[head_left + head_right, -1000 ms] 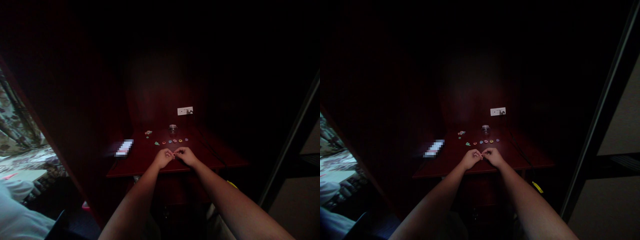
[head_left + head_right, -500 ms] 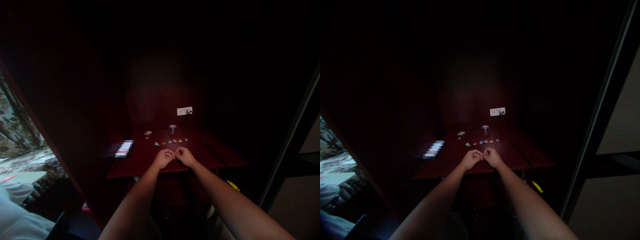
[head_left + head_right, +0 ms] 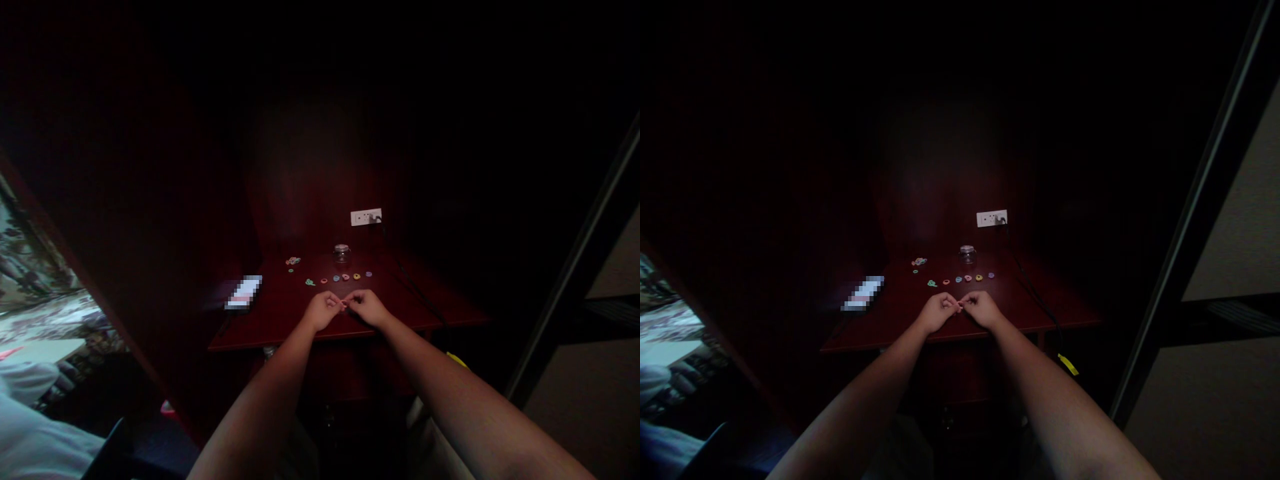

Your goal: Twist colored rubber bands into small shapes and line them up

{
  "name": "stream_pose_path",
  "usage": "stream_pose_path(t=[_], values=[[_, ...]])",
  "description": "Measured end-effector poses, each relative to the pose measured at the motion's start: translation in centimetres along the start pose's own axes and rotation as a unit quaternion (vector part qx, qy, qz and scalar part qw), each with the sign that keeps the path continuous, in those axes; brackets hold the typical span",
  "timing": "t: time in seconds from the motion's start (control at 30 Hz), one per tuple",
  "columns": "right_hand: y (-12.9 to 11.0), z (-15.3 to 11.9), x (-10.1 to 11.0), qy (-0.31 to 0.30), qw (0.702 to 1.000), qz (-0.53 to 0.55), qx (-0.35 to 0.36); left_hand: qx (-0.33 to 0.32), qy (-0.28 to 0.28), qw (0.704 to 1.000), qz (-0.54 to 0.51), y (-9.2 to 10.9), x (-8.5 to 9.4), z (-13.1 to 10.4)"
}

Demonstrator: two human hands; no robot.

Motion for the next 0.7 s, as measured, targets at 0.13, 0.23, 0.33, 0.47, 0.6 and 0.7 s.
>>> stream_pose_path(t=[0.13,0.23,0.33,0.47,0.6,0.7], values=[[-0.29,-0.21,0.08,-0.001,1.000,-0.010,-0.002,-0.004,-0.011,1.000,-0.015,0.31,-0.11,-0.01],[-0.43,-0.33,0.12,-0.001,1.000,-0.013,-0.003,-0.012,-0.022,0.999,-0.032,0.47,-0.20,0.05],[-0.27,-0.31,0.16,0.000,1.000,-0.012,-0.008,-0.004,-0.024,0.999,-0.044,0.27,-0.21,0.11],[0.24,-0.22,0.28,0.007,1.000,-0.011,-0.023,-0.004,-0.023,0.998,-0.053,0.22,-0.22,0.15],[0.42,-0.27,0.52,0.026,0.999,-0.015,-0.035,-0.006,-0.031,0.997,-0.066,0.20,-0.32,0.15],[0.38,-0.26,0.48,0.031,0.999,-0.019,-0.036,-0.009,-0.034,0.998,-0.059,0.21,-0.34,0.19]])
Point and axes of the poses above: each hand's wrist, its own z-axis towards the middle knuckle, its own x-axis out of the back of the hand, y = z × x, the point moved 8 cm from there along z, towards the middle knuckle, and after that the axes turned 5 degrees about -x, right-handed, at the moved point
